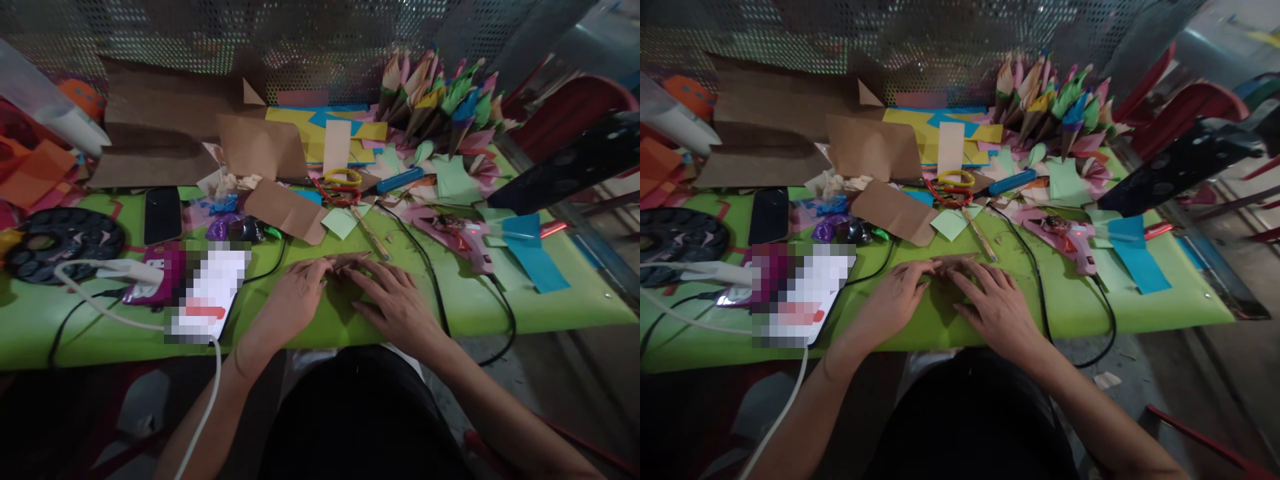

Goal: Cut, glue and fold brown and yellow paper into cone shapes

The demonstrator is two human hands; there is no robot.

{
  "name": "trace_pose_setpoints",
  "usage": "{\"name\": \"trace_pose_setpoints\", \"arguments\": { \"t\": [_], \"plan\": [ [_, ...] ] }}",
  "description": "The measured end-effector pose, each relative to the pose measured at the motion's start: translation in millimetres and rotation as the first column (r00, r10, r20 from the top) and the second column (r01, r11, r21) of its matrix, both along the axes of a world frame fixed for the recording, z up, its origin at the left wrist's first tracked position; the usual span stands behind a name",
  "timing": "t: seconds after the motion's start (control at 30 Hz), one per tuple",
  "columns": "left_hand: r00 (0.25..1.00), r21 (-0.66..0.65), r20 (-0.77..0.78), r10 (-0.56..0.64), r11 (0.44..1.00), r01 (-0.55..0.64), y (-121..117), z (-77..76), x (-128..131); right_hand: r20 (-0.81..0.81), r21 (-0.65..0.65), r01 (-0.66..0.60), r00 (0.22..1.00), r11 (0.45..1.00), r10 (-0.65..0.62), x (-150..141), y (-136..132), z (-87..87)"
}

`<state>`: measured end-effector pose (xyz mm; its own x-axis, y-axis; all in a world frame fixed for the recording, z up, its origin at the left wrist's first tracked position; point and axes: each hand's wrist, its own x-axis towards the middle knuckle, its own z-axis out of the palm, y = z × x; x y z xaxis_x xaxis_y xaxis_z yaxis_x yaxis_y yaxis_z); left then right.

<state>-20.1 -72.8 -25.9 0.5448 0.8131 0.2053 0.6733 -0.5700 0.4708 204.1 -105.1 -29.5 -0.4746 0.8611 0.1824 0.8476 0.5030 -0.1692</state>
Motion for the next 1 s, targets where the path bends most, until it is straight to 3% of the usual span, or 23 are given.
{"name": "trace_pose_setpoints", "arguments": {
  "t": [1.0],
  "plan": [
    [1.000,0.024,-0.028,-0.013,1.000,0.014,-1.7,0.5,-0.1,0.009,0.000,0.007,1.000,1.000,-0.007,1.4,-1.4,-2.7]
  ]
}}
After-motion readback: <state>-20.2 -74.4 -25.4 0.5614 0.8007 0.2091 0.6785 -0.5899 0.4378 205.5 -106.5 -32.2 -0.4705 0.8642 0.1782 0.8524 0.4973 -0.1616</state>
